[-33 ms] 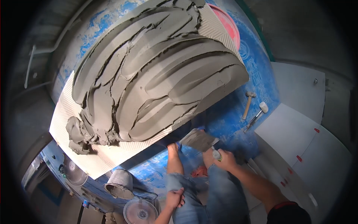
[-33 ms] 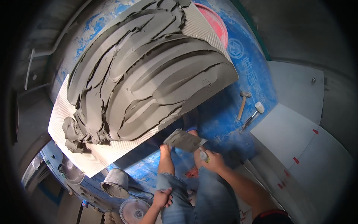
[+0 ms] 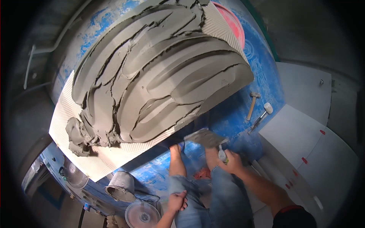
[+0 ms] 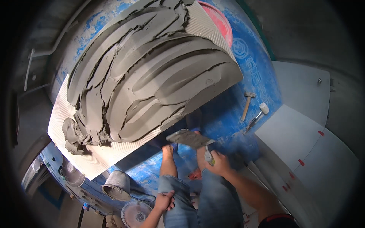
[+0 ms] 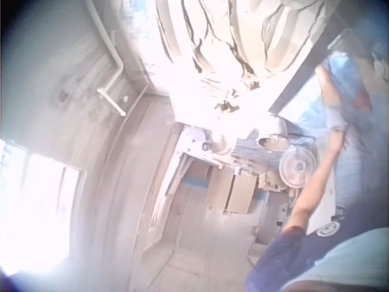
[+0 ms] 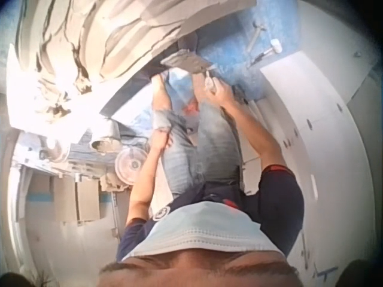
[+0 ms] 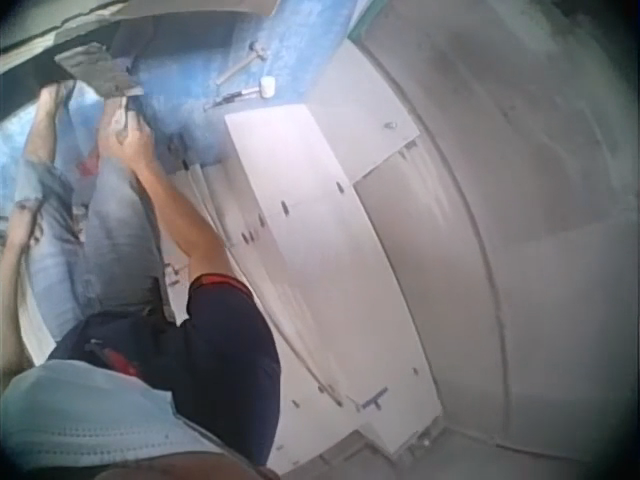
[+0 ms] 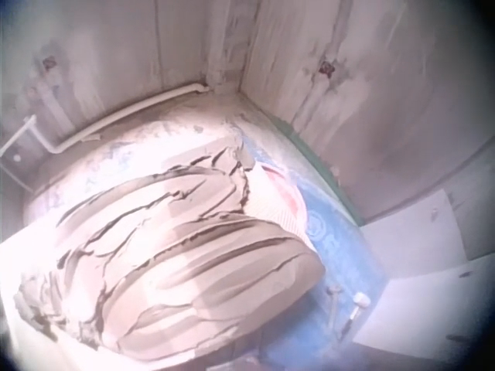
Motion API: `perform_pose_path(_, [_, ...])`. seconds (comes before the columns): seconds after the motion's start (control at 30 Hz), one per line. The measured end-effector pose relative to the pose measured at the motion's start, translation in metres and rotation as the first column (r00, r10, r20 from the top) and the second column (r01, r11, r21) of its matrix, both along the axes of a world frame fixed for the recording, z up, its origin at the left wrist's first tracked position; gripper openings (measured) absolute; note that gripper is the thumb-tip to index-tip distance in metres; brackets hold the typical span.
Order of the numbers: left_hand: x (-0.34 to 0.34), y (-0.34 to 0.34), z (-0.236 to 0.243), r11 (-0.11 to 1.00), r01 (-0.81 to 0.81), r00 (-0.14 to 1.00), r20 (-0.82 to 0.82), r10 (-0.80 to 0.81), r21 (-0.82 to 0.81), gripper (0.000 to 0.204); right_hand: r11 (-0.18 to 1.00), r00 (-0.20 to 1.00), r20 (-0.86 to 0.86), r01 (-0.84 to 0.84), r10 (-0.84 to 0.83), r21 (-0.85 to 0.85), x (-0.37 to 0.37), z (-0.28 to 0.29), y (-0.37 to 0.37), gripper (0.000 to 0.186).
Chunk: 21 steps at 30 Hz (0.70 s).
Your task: The person scoops mounds of mortar from a bucket onto the back of a large ceramic tile using a trowel and then spreads the mortar across the surface with the tool.
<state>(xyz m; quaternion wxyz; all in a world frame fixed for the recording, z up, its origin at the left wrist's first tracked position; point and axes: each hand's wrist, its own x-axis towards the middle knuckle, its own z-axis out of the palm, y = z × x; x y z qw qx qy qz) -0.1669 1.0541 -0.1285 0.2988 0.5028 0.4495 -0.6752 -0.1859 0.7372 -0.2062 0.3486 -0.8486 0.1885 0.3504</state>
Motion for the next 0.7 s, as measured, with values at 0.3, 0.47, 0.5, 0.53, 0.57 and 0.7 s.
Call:
perform_pose_path(0.3, [0.010, 0.019, -0.003, 0.998, 0.046, 0.999, -0.015, -0.047, -0.036, 0.049, 0.985, 0.850, 0.515, 0.023, -0.110, 0.172, 0.093, -0.138, 0.025, 0.047])
perform_pose_path(0.47, [-0.001, 0.041, -0.001, 0.992, 0.128, 0.992, 0.000, -0.128, -0.009, 0.039, 0.984, 0.883, 0.463, 0.141, -0.074, -0.113, 0.116, -0.234, 0.098, 0.043])
perform_pose_path(0.5, [0.000, 0.035, -0.007, 0.979, 0.196, 0.980, 0.050, -0.193, -0.063, 0.030, 0.884, 0.799, 0.395, 0.349, -0.454, 0.312, 0.093, -0.272, 0.089, 0.040])
perform_pose_path(0.53, [0.007, 0.026, -0.005, 0.984, 0.158, 0.982, 0.121, -0.148, -0.079, 0.031, 0.570, 0.615, 0.199, 0.497, -0.763, 0.654, 0.071, -0.311, 0.080, 0.037])
perform_pose_path(0.57, [0.004, 0.033, 0.000, 0.986, 0.160, 0.983, 0.105, -0.154, -0.055, 0.031, 0.752, 0.708, 0.322, 0.446, -0.628, 0.485, 0.062, -0.316, 0.102, 0.036])
perform_pose_path(0.7, [0.001, 0.040, -0.005, 0.992, 0.126, 0.988, 0.084, -0.128, 0.024, 0.036, 0.989, 0.958, 0.285, 0.017, 0.025, -0.146, 0.014, -0.278, 0.140, 0.035])
